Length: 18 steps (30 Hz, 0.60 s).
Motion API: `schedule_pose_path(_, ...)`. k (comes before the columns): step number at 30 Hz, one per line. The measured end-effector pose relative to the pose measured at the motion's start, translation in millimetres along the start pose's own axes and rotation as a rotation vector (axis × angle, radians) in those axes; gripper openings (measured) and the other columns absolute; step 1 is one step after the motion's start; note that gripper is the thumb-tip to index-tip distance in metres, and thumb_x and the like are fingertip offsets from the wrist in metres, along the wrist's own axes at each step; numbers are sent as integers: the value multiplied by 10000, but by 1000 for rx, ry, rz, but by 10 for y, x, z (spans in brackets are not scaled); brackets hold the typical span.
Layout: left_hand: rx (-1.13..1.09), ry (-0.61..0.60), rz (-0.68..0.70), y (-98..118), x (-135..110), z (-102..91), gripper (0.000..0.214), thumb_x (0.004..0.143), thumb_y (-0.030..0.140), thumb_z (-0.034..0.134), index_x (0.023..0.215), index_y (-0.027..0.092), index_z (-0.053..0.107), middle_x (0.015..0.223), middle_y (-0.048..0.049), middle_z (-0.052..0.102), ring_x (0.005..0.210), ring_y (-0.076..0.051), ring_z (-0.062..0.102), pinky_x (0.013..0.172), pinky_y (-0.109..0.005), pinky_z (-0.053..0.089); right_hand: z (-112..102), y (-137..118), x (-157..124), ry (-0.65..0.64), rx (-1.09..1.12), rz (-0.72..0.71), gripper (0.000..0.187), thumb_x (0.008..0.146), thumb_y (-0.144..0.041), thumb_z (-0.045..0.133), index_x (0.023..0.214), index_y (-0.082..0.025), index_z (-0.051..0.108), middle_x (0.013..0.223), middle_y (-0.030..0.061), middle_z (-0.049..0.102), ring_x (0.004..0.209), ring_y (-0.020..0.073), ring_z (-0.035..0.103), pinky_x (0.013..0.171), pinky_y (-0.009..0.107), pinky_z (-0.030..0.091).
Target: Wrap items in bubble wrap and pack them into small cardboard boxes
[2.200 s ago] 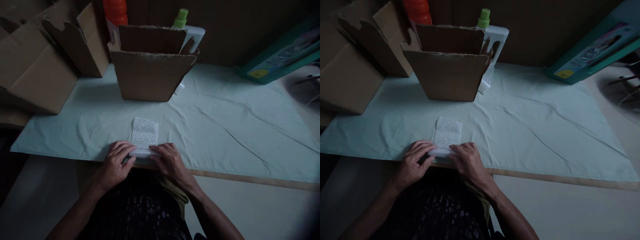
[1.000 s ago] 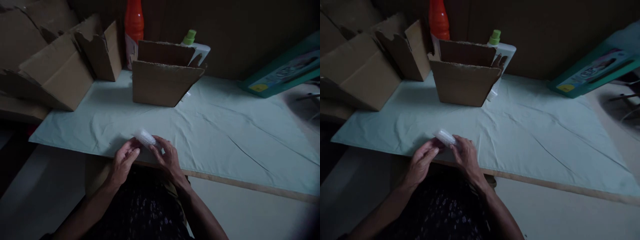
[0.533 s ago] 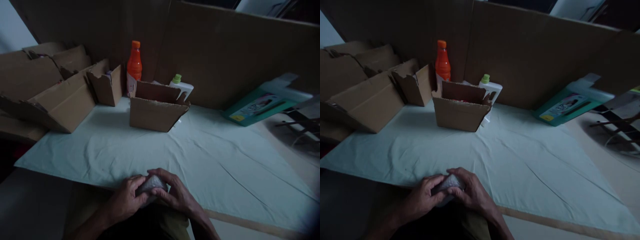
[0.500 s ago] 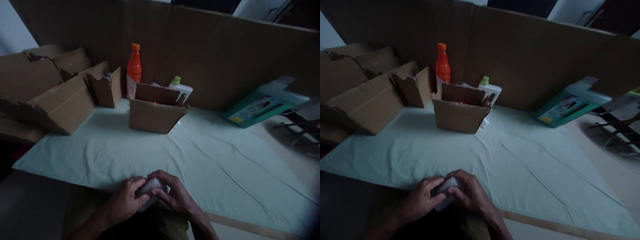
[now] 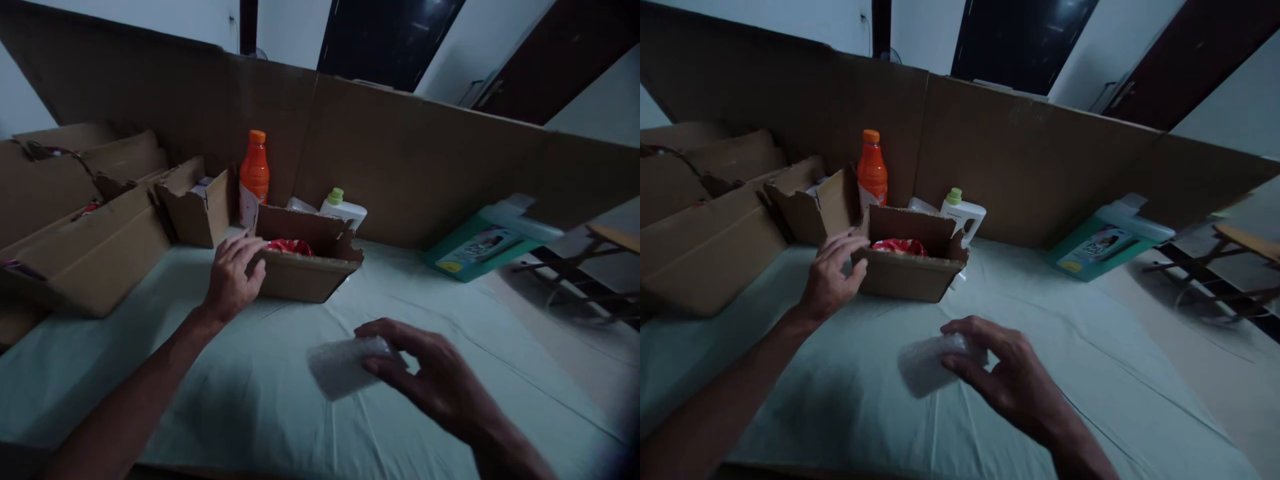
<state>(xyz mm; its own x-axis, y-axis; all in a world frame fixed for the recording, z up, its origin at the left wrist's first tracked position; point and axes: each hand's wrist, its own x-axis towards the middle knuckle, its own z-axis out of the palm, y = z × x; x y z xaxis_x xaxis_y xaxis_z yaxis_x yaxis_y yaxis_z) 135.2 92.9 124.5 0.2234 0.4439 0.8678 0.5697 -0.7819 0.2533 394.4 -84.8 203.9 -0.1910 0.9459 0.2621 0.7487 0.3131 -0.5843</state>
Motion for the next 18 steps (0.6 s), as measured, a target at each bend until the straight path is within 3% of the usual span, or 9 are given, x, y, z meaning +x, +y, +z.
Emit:
schedule_pose_path(2, -11, 22, 30, -27, -141, 39, 251, 856, 89, 554, 1057, 172, 679, 1009, -78, 746, 1140, -275, 644, 1037, -481, 510, -234, -10, 170, 128, -158, 0, 263, 915, -494, 668, 997, -257, 748, 797, 15, 752, 575, 143, 629, 498, 238, 472)
schedule_pose_path(5, -12, 32, 41, -1, -299, 16, 227, 857, 109, 544, 1026, 177, 680, 998, -82, 753, 1148, -294, 624, 1056, -526, 478, -454, 22, 550, 377, -376, -11, 264, 922, -462, 645, 1052, -255, 746, 837, 29, 759, 615, 164, 634, 545, 268, 484)
schedule_pose_path(7, -20, 49, 28, 23, -329, 11, 226, 863, 119, 542, 1031, 177, 681, 1003, -84, 754, 1157, -297, 615, 1065, -542, 464, -471, 66, 880, 399, -471, -52, 262, 907, -370, 641, 1107, -227, 733, 963, 52, 768, 734, 186, 675, 646, 286, 515)
schedule_pose_path(10, -37, 86, -8, 43, -327, 45, 242, 854, 96, 537, 1029, 183, 680, 995, -73, 749, 1151, -278, 613, 1059, -519, 472, -314, 142, 1386, 180, -685, -19, 293, 875, -260, 599, 1124, -179, 730, 1046, 97, 763, 870, 236, 706, 752, 326, 526)
schedule_pose_path(14, -63, 98, -38, 41, -351, 86, 248, 867, 116, 534, 1056, 184, 678, 1019, -76, 744, 1159, -275, 603, 1042, -497, 478, 76, 287, 1861, -185, -996, 236, 225, 853, -244, 622, 961, -119, 775, 924, 200, 762, 874, 315, 725, 749, 376, 533)
schedule_pose_path(18, -81, 96, -45, 24, -384, 101, 249, 877, 128, 536, 1069, 193, 680, 1039, -71, 745, 1171, -273, 597, 1057, -487, 458, 429, 477, 2057, -251, -935, 222, 191, 839, -232, 663, 900, -106, 793, 892, 231, 766, 913, 342, 734, 806, 418, 539)
